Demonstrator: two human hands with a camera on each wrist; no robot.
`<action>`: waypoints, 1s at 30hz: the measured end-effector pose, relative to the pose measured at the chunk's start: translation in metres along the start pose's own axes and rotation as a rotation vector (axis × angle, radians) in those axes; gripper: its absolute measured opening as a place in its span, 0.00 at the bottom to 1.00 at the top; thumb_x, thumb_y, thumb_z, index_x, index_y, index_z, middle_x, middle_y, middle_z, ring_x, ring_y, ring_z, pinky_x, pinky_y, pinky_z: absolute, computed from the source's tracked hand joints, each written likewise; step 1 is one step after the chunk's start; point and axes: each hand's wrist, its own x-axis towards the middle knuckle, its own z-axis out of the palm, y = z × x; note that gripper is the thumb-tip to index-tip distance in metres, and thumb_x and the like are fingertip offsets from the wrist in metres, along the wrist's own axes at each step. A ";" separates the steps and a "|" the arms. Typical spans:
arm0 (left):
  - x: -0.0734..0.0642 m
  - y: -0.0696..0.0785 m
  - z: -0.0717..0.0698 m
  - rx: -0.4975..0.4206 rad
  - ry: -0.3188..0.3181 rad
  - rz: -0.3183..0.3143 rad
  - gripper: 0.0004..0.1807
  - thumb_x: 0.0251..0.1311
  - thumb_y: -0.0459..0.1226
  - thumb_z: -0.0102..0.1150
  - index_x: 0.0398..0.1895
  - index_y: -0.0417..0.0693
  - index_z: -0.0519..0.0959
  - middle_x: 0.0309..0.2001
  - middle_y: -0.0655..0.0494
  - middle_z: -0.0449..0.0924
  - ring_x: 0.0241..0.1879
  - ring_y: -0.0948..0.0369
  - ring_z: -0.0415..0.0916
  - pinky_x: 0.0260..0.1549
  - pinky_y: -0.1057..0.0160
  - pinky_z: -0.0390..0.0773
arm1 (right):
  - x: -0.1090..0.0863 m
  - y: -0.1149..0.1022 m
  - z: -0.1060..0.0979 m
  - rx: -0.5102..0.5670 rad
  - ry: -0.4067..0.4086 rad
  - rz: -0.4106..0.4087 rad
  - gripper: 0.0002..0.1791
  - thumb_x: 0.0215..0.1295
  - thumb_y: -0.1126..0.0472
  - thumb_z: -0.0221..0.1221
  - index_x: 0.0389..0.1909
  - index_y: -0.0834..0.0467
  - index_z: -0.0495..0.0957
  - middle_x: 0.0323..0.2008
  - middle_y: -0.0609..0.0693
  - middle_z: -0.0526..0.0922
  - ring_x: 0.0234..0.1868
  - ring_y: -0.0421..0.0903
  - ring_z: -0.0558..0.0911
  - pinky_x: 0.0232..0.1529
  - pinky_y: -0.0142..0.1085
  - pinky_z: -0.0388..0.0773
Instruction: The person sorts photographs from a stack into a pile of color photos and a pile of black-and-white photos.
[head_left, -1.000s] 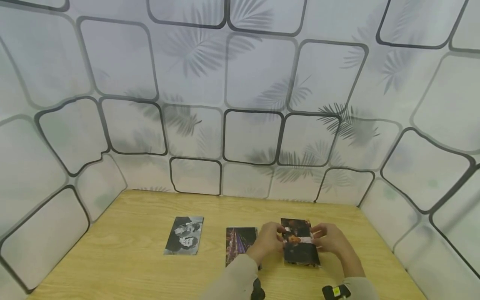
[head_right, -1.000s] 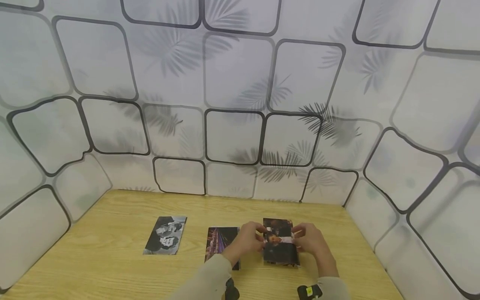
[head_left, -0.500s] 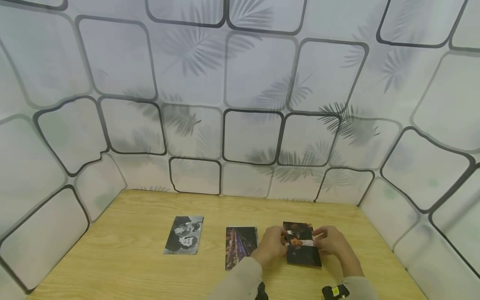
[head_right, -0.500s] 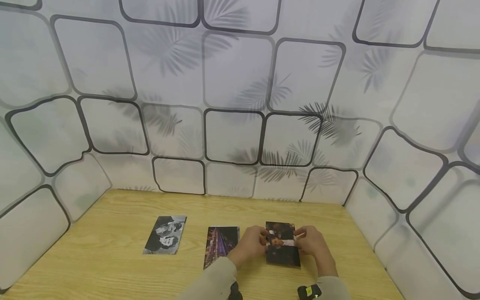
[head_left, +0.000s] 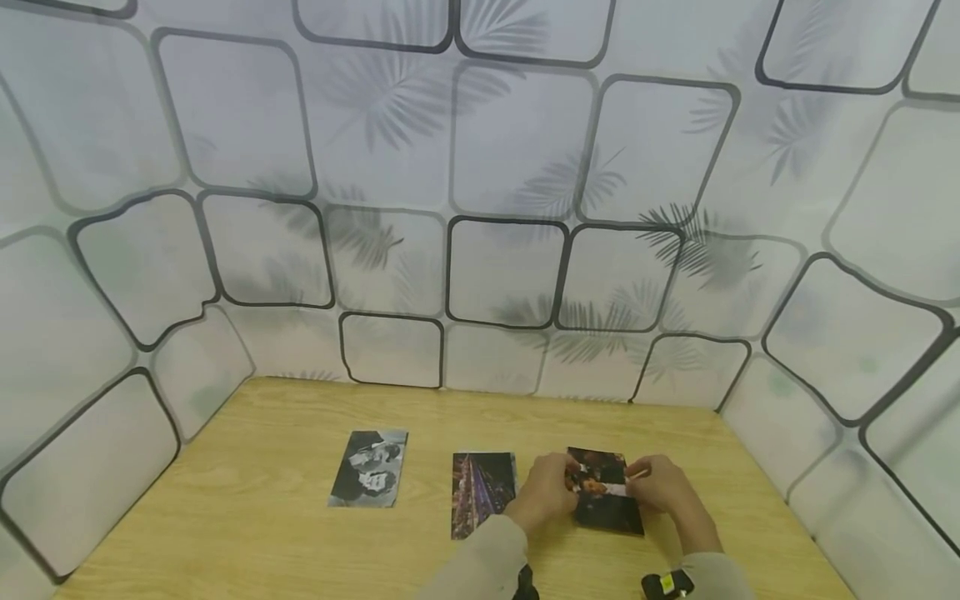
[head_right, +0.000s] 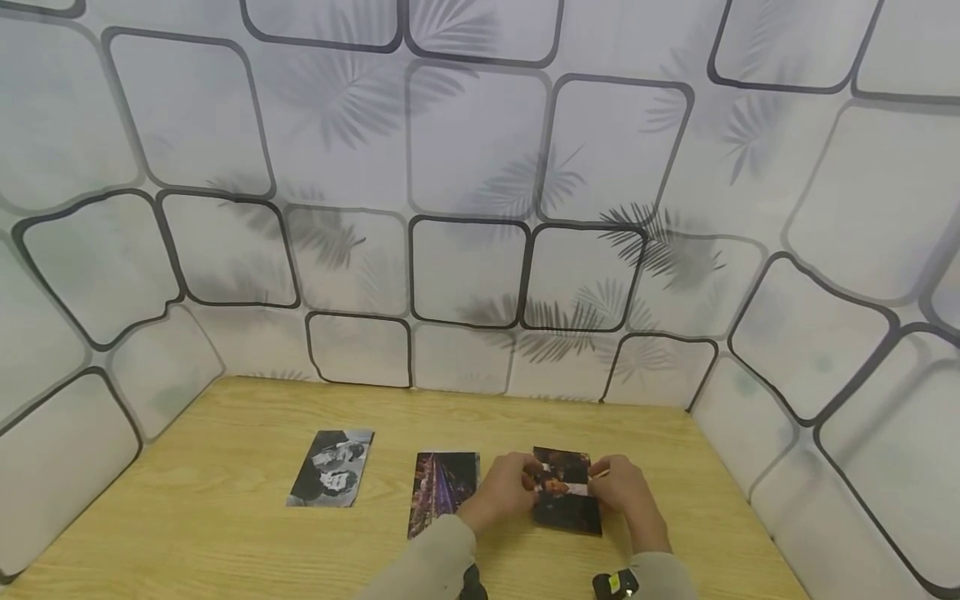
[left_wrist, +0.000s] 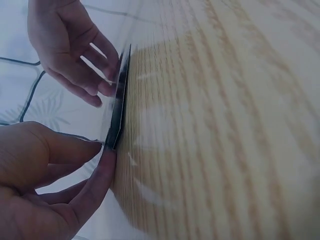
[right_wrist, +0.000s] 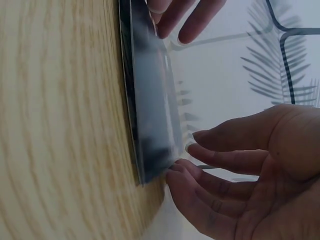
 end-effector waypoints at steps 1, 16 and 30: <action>0.000 -0.001 0.000 -0.003 0.003 0.002 0.24 0.52 0.20 0.66 0.55 0.35 0.81 0.34 0.50 0.82 0.26 0.65 0.67 0.23 0.69 0.68 | 0.000 0.000 0.000 -0.003 0.001 -0.002 0.18 0.60 0.69 0.61 0.50 0.75 0.79 0.44 0.71 0.86 0.34 0.51 0.88 0.34 0.44 0.89; -0.006 -0.006 -0.016 -0.017 0.003 0.014 0.24 0.57 0.23 0.68 0.58 0.38 0.80 0.52 0.40 0.83 0.44 0.53 0.83 0.39 0.58 0.87 | 0.002 -0.002 -0.002 -0.111 0.069 -0.071 0.18 0.62 0.65 0.62 0.49 0.73 0.80 0.43 0.69 0.87 0.38 0.55 0.87 0.35 0.44 0.87; -0.021 -0.031 -0.072 -0.017 0.004 0.041 0.22 0.58 0.23 0.66 0.58 0.33 0.79 0.50 0.37 0.83 0.44 0.49 0.84 0.40 0.57 0.89 | -0.013 -0.041 0.014 0.073 0.015 -0.147 0.16 0.68 0.68 0.59 0.54 0.71 0.79 0.49 0.68 0.83 0.43 0.54 0.86 0.40 0.46 0.89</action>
